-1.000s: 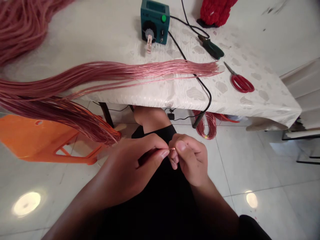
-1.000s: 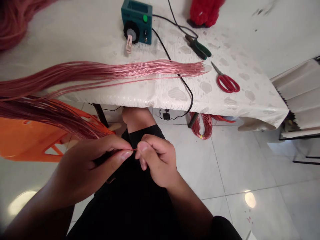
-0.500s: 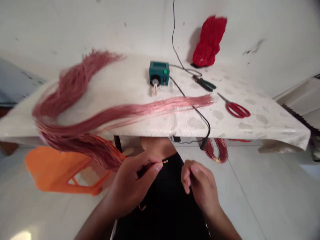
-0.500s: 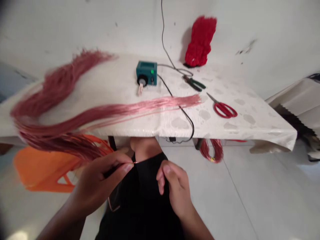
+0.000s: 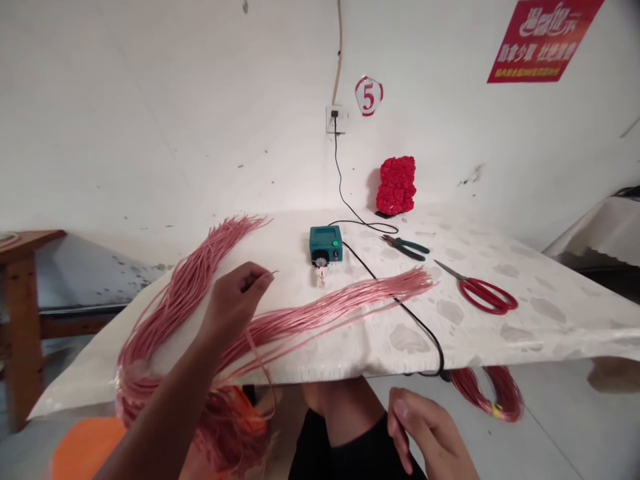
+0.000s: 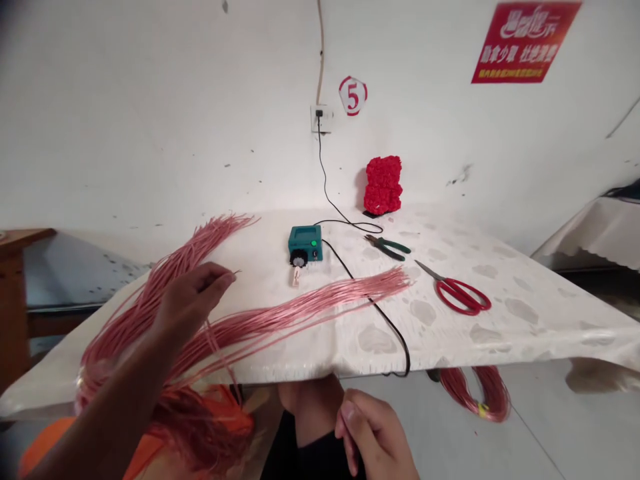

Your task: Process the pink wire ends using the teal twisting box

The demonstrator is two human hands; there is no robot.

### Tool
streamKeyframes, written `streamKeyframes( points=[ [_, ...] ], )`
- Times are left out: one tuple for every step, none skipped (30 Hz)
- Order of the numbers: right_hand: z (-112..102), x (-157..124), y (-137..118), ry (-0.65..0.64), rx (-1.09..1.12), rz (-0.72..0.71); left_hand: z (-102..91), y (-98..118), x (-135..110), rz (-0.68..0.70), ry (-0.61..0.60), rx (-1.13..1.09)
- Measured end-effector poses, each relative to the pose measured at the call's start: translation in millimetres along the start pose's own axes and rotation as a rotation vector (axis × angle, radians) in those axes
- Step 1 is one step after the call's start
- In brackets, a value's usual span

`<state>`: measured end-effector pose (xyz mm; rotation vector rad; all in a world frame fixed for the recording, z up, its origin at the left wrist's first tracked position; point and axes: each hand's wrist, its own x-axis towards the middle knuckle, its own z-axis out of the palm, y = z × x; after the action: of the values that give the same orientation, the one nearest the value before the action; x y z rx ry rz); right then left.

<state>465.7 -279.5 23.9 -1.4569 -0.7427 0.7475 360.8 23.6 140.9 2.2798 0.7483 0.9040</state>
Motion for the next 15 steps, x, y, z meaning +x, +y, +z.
streamKeyframes(
  points=[
    [-4.1, 12.1, -7.9, -0.034, -0.065, -0.04, 5.1, 0.1, 14.9, 0.022, -0.013, 0.013],
    [-8.3, 26.7, -17.3, -0.064, -0.139, -0.086, 11.6, -0.7, 29.9, 0.04, -0.028, 0.02],
    [-12.3, 43.9, -27.9, -0.082, -0.215, -0.149, 19.0, -2.7, 44.9, 0.058, -0.045, 0.024],
    [-16.2, 63.9, -38.9, -0.093, -0.292, -0.235, 27.1, -5.7, 59.8, 0.076, -0.064, 0.026],
    [-19.8, 86.9, -49.7, -0.107, -0.364, -0.339, 35.6, -9.7, 74.1, 0.093, -0.082, 0.028],
    [-23.2, 112.5, -59.4, -0.097, -0.428, -0.411, 44.0, -14.5, 87.7, 0.111, -0.102, 0.027],
    [-26.4, 140.2, -67.6, -0.066, -0.495, -0.456, 52.3, -20.0, 100.0, 0.13, -0.122, 0.024],
    [-29.7, 169.3, -74.1, -0.054, -0.548, -0.493, 60.2, -26.1, 110.8, 0.147, -0.146, 0.018],
    [-33.0, 198.7, -78.7, -0.018, -0.602, -0.515, 67.7, -32.7, 119.8, 0.163, -0.174, 0.007],
    [-36.5, 227.4, -81.4, 0.028, -0.677, -0.528, 74.5, -39.9, 126.8, 0.176, -0.205, -0.006],
    [-39.9, 254.3, -82.4, 0.065, -0.771, -0.533, 80.8, -47.5, 132.0, 0.186, -0.24, -0.024],
    [-43.1, 278.4, -81.9, 0.09, -0.864, -0.522, 86.5, -55.6, 135.4, 0.192, -0.276, -0.045],
    [-45.8, 299.1, -79.8, 0.096, -0.896, -0.509, 91.6, -64.2, 137.3, 0.193, -0.309, -0.069],
    [-47.8, 316.0, -76.2, 0.087, -0.919, -0.495, 96.2, -73.0, 138.2, 0.189, -0.339, -0.095],
    [-48.9, 329.0, -71.3, 0.068, -0.934, -0.478, 100.5, -81.7, 138.3, 0.18, -0.364, -0.121]
  ],
)
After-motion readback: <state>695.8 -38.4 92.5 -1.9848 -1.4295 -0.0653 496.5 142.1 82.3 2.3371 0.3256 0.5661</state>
